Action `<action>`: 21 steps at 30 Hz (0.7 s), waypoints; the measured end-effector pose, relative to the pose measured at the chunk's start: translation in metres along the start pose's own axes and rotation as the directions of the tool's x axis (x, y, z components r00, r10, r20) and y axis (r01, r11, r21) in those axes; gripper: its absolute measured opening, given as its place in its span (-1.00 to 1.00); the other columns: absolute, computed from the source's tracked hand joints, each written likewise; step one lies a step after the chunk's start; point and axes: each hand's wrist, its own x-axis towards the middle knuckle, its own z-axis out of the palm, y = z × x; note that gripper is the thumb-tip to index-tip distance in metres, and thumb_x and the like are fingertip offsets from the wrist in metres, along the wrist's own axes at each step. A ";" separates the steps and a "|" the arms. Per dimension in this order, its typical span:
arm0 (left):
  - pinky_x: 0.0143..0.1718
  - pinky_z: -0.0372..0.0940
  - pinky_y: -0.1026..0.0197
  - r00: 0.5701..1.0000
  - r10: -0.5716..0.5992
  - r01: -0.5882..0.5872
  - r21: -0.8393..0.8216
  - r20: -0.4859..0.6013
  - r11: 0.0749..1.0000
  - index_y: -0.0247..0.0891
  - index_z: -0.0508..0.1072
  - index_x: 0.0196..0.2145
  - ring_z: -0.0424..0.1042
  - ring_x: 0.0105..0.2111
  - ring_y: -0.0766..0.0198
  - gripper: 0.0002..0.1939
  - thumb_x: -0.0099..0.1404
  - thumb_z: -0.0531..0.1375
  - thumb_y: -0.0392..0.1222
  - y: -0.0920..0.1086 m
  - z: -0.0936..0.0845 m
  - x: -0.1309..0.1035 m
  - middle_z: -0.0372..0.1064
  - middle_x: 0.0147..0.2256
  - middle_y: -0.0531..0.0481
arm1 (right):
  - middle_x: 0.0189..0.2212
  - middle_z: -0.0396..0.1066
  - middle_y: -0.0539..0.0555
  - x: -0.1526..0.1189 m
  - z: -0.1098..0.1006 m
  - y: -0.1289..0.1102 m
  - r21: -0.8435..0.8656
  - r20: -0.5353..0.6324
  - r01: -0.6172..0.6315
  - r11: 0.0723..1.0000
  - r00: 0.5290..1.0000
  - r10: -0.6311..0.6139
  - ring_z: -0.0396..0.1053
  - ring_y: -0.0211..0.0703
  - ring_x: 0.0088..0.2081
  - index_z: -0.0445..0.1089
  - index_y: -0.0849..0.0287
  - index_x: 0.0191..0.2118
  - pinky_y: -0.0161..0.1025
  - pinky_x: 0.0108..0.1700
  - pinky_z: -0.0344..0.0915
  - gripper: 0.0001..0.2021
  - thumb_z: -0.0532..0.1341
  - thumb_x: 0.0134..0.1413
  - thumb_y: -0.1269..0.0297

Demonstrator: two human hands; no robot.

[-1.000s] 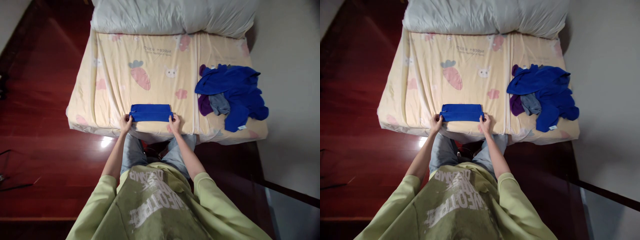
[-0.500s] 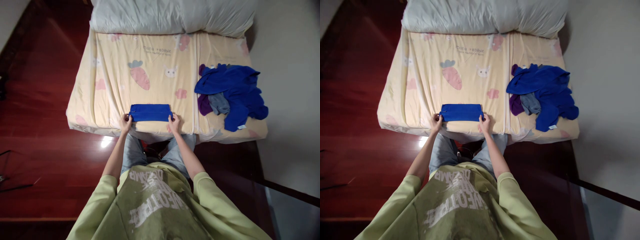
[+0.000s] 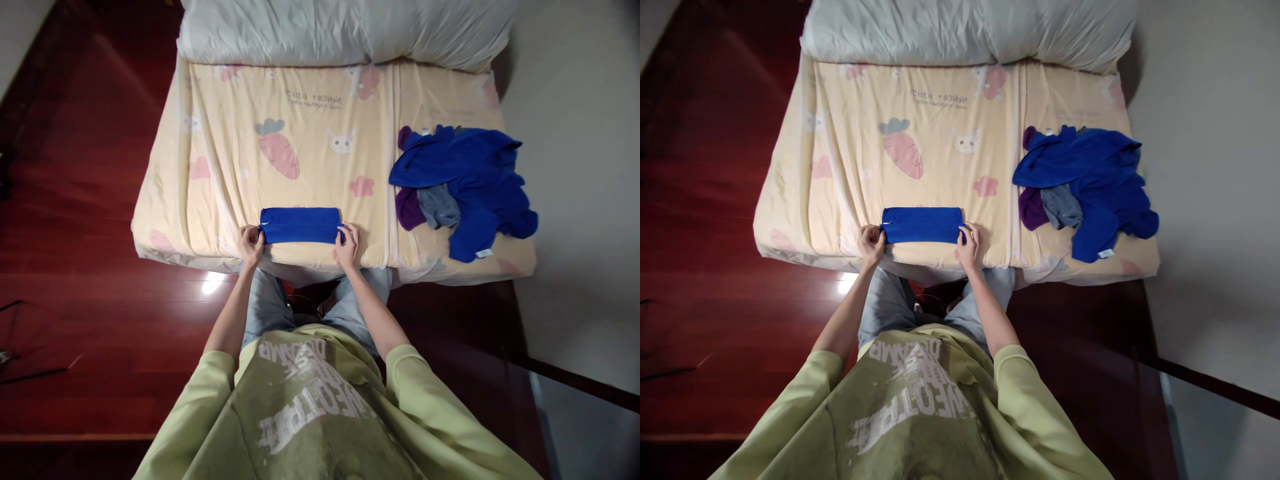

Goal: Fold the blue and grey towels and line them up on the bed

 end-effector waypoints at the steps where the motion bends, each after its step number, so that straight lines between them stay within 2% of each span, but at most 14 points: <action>1: -0.14 0.38 0.11 1.000 0.006 -0.006 0.001 0.004 1.000 -0.19 0.50 -0.16 0.45 -0.06 0.09 -0.83 0.33 0.24 -0.10 0.000 0.000 -0.001 0.36 -0.03 -0.18 | 0.05 0.47 0.22 0.000 -0.001 -0.001 -0.002 0.040 0.012 1.000 0.999 -0.011 0.39 0.03 0.15 0.54 0.10 -0.06 0.12 0.29 0.27 -0.71 0.06 0.35 0.34; 4: -0.11 0.40 0.08 0.999 0.038 -0.038 0.029 0.017 0.999 -0.17 0.50 -0.20 0.44 0.03 0.07 -0.88 0.36 0.19 -0.16 -0.001 0.002 -0.002 0.36 0.07 -0.20 | 0.05 0.52 0.20 0.001 -0.004 -0.002 0.027 0.123 0.041 0.999 0.991 -0.044 0.36 0.03 0.17 0.57 0.09 -0.07 0.14 0.31 0.25 -0.65 0.02 0.34 0.40; 9: 0.09 0.35 -0.03 0.982 0.165 -0.171 0.064 0.090 0.983 -0.15 0.53 -0.25 0.42 0.07 0.07 -0.80 0.40 0.09 -0.24 -0.005 0.001 -0.003 0.50 0.00 -0.13 | 0.09 0.51 0.16 0.005 -0.012 -0.005 0.033 0.181 0.076 0.997 0.980 -0.081 0.35 0.01 0.18 0.52 0.13 0.05 0.07 0.32 0.26 -0.63 0.05 0.29 0.41; 12: 0.10 0.34 -0.05 0.969 0.175 -0.194 0.099 0.175 0.976 -0.18 0.52 -0.15 0.40 0.09 0.05 -0.78 0.40 0.07 -0.21 -0.005 -0.005 -0.002 0.48 0.07 -0.13 | 0.16 0.46 0.14 0.007 -0.020 -0.005 0.023 0.241 0.096 0.995 0.966 -0.099 0.31 0.04 0.22 0.47 0.13 0.12 0.08 0.35 0.20 -0.58 0.10 0.19 0.39; 14: 0.14 0.32 -0.07 0.943 0.218 -0.252 0.109 0.252 0.962 -0.20 0.49 -0.06 0.36 0.13 0.01 -0.75 0.36 0.13 -0.16 -0.004 -0.010 -0.001 0.43 0.15 -0.15 | 0.21 0.41 0.14 0.009 -0.025 -0.004 0.021 0.298 0.129 0.991 0.946 -0.129 0.28 0.07 0.25 0.42 0.14 0.17 0.09 0.37 0.16 -0.52 0.15 0.11 0.38; 18: 0.25 0.22 -0.13 0.878 0.306 -0.367 0.107 0.369 0.924 -0.22 0.42 0.12 0.28 0.21 -0.09 -0.49 0.21 0.27 -0.11 -0.006 -0.016 0.003 0.32 0.23 -0.22 | 0.25 0.35 0.18 0.011 -0.029 -0.002 -0.009 0.362 0.183 0.983 0.917 -0.168 0.26 0.09 0.28 0.34 0.17 0.22 0.07 0.38 0.13 -0.42 0.18 0.00 0.41; 21: 0.27 0.22 -0.11 0.893 0.275 -0.332 0.108 0.356 0.937 -0.22 0.42 0.16 0.29 0.21 -0.08 -0.45 0.19 0.24 -0.19 -0.005 -0.015 0.005 0.34 0.20 -0.22 | 0.22 0.38 0.20 0.012 -0.024 0.000 -0.029 0.328 0.160 0.987 0.934 -0.142 0.28 0.05 0.26 0.34 0.19 0.20 0.04 0.36 0.18 -0.44 0.15 0.01 0.44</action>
